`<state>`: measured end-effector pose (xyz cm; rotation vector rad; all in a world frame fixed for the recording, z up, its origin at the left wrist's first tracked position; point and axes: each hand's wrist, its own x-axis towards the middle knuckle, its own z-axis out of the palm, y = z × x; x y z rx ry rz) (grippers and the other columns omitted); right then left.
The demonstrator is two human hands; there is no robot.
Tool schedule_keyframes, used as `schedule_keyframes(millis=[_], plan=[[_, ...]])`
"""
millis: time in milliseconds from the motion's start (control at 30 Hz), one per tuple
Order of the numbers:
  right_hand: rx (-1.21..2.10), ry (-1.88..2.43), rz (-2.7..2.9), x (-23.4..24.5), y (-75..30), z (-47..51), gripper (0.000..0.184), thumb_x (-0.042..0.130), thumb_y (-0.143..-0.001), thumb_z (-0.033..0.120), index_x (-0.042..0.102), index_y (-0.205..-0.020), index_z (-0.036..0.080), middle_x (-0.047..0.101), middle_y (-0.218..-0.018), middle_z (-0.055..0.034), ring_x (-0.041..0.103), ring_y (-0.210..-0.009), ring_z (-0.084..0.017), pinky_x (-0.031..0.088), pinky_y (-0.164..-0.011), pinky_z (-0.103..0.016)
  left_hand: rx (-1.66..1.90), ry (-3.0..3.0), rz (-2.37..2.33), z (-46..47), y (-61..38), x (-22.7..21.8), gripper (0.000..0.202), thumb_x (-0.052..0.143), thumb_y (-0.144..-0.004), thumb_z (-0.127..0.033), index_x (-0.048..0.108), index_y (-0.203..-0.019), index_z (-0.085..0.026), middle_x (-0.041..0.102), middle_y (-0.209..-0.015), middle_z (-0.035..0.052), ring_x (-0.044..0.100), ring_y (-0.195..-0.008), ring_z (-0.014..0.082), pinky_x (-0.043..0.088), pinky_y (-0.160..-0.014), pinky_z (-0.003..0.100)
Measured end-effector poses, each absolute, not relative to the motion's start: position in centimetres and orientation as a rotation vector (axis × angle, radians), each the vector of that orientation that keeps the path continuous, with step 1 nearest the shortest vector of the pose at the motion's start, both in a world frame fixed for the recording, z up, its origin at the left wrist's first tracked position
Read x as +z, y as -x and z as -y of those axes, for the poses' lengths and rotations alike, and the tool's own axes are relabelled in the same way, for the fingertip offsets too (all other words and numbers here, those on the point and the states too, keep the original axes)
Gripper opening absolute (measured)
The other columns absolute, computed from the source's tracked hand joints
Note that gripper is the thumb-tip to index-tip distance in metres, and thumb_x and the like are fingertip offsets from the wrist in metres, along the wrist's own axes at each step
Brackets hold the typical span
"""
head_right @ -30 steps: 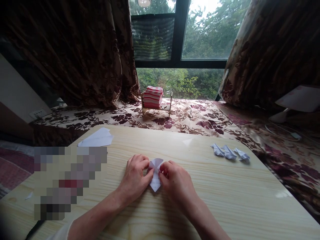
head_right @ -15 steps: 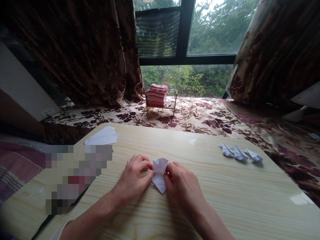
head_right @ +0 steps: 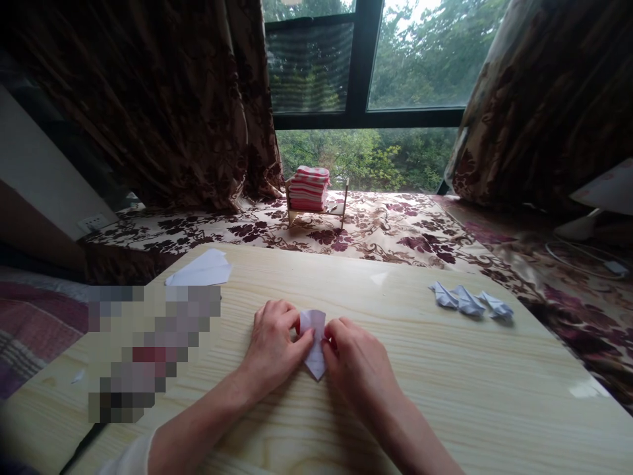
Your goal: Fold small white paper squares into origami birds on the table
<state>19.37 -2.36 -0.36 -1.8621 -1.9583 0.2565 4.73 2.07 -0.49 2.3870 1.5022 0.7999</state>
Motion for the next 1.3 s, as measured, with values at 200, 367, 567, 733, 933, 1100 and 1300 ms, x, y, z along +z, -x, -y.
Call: schedule_keyframes(millis=[200, 367, 567, 733, 933, 1100, 1300], plan=[[0.295, 1.862, 1.967, -0.1, -19.4, 2.4, 0.015, 0.048, -0.082, 0.019, 0.049, -0.066, 0.019, 0.056, -0.067, -0.0002, 0.048, -0.059, -0.014, 0.028, -0.055, -0.024, 0.805, -2.401, -1.386, -2.0, -4.5, -0.3, 0.007, 0.06, -0.07, -0.015, 0.055, -0.069, -0.021, 0.057, -0.086, 0.0023, 0.05, -0.091, 0.021, 0.038, -0.088, 0.039], [0.313, 1.889, 1.958, 0.3, -19.3, 2.4, 0.014, 0.049, -0.08, 0.017, 0.05, -0.067, 0.019, 0.056, -0.067, 0.0, 0.047, -0.06, -0.013, 0.027, -0.056, -0.024, 0.883, -2.218, -1.265, -2.0, -3.3, 0.2, 0.009, 0.06, -0.071, -0.012, 0.059, -0.068, -0.02, 0.059, -0.087, 0.0023, 0.052, -0.093, 0.0196, 0.04, -0.088, 0.036], [0.341, 1.878, 1.946, 0.6, -19.4, 2.4, 0.014, 0.049, -0.08, 0.018, 0.05, -0.066, 0.019, 0.057, -0.067, 0.0, 0.048, -0.06, -0.013, 0.028, -0.056, -0.024, 0.903, -2.294, -1.252, -1.6, -3.2, 0.0, 0.008, 0.059, -0.078, -0.018, 0.063, -0.071, -0.021, 0.06, -0.087, 0.0032, 0.052, -0.094, 0.0206, 0.038, -0.089, 0.039], [0.465, 1.83, 1.842, 0.5, -20.0, 2.2, 0.02, 0.047, -0.083, 0.03, 0.054, -0.067, 0.02, 0.06, -0.066, -0.0014, 0.051, -0.058, -0.014, 0.031, -0.054, -0.025, 0.897, -2.363, -1.263, -1.3, -3.6, 0.0, 0.01, 0.059, -0.077, -0.015, 0.061, -0.068, -0.02, 0.059, -0.085, 0.003, 0.052, -0.093, 0.0203, 0.039, -0.088, 0.038], [0.513, 1.839, 1.826, 0.3, -20.4, 2.0, 0.018, 0.048, -0.079, 0.028, 0.053, -0.064, 0.02, 0.061, -0.063, -0.0009, 0.054, -0.058, -0.016, 0.034, -0.054, -0.026, 0.888, -2.353, -1.305, -1.5, -3.2, -0.3, 0.012, 0.059, -0.075, -0.013, 0.057, -0.065, -0.02, 0.059, -0.084, 0.0026, 0.051, -0.092, 0.0201, 0.038, -0.088, 0.038], [0.519, 1.835, 1.828, 0.4, -20.2, 2.1, 0.016, 0.049, -0.078, 0.027, 0.053, -0.063, 0.02, 0.061, -0.062, -0.0002, 0.052, -0.057, -0.015, 0.033, -0.054, -0.025, 0.901, -2.312, -1.324, -1.7, -3.3, -0.4, 0.012, 0.058, -0.074, -0.013, 0.056, -0.065, -0.019, 0.059, -0.082, 0.0021, 0.052, -0.089, 0.0193, 0.038, -0.087, 0.036], [0.483, 1.809, 1.845, 0.4, -20.2, 2.2, 0.016, 0.048, -0.077, 0.024, 0.055, -0.063, 0.02, 0.058, -0.06, 0.0002, 0.049, -0.055, -0.014, 0.032, -0.051, -0.024, 0.905, -2.258, -1.329, -1.7, -3.2, -0.3, 0.01, 0.058, -0.076, -0.017, 0.061, -0.067, -0.02, 0.061, -0.081, 0.0022, 0.053, -0.089, 0.0196, 0.039, -0.084, 0.036]])
